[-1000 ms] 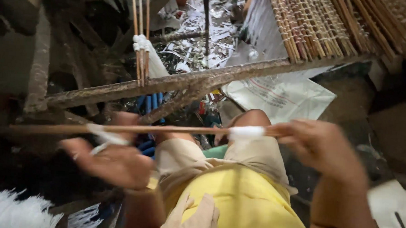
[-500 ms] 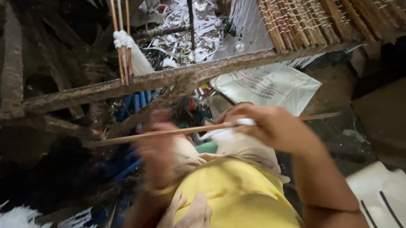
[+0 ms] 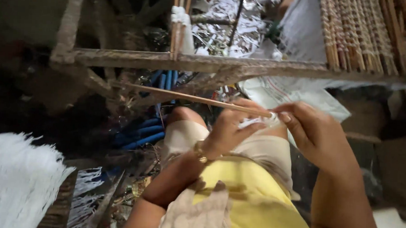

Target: Tying multiple white threads onto a wooden stick to prepare them for a manufacturing process.

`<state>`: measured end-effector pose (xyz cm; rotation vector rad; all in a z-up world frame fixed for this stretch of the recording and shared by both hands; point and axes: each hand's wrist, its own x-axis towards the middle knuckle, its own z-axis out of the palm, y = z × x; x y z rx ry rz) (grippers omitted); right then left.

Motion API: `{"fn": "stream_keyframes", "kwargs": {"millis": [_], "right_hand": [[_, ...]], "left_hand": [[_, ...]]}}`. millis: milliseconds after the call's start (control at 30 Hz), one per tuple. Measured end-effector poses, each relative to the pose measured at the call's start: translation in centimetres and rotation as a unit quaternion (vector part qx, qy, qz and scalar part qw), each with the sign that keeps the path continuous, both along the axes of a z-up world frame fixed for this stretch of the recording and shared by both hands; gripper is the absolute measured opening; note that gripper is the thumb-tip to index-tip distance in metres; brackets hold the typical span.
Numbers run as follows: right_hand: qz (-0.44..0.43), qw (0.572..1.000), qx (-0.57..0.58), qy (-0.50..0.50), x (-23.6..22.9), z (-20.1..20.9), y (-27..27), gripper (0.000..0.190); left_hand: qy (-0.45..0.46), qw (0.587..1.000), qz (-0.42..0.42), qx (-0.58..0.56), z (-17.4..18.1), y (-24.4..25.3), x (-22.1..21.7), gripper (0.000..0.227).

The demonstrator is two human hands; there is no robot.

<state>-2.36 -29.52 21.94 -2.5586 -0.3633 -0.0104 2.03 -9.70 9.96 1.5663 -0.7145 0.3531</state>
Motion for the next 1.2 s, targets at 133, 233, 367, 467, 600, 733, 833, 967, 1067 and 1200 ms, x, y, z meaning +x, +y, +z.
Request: {"fn": "stream_keyframes", "kwargs": {"millis": [133,233,367,467,600,733,833,967,1067,1200], "right_hand": [[-0.042,0.999,0.001,-0.012,0.3,-1.2,0.0,0.026],[-0.076,0.994,-0.028,-0.067,0.4,-3.7,0.1,0.027],[-0.085,0.983,-0.055,-0.152,0.4,-5.1,0.4,0.026],[-0.099,0.982,-0.065,-0.146,0.8,-6.1,-0.3,0.028],[-0.105,0.99,-0.06,-0.078,0.5,-4.8,0.4,0.03],[-0.099,0.989,-0.045,-0.098,0.9,-5.3,0.9,0.031],[-0.113,0.98,-0.075,-0.143,0.8,-6.8,0.8,0.035],[-0.156,0.977,-0.065,-0.128,0.9,-7.0,0.4,0.03],[-0.131,0.988,-0.025,-0.082,1.0,-6.3,0.7,0.032],[-0.089,0.994,-0.005,-0.066,0.9,-6.2,1.2,0.056]], "left_hand": [[-0.028,1.0,-0.009,-0.001,-0.4,-0.2,-0.1,0.01],[-0.002,1.0,-0.017,0.026,-0.6,0.1,-0.4,0.017],[0.069,0.997,-0.006,-0.041,0.5,0.9,-1.0,0.023],[0.111,0.992,-0.016,-0.049,-1.4,0.4,-1.5,0.043],[0.012,0.995,0.086,0.041,-1.0,-0.1,-1.4,0.025],[0.026,0.999,0.02,-0.036,0.0,-0.2,-1.1,0.013],[0.084,0.996,0.003,-0.038,-1.0,-0.2,-1.0,0.021],[0.217,0.956,0.002,-0.198,-2.0,-0.4,-1.0,0.028],[0.15,0.985,0.029,-0.075,-2.0,-0.5,-1.0,0.022],[0.001,0.998,0.062,-0.007,-0.9,-0.3,-0.9,0.008]]}}
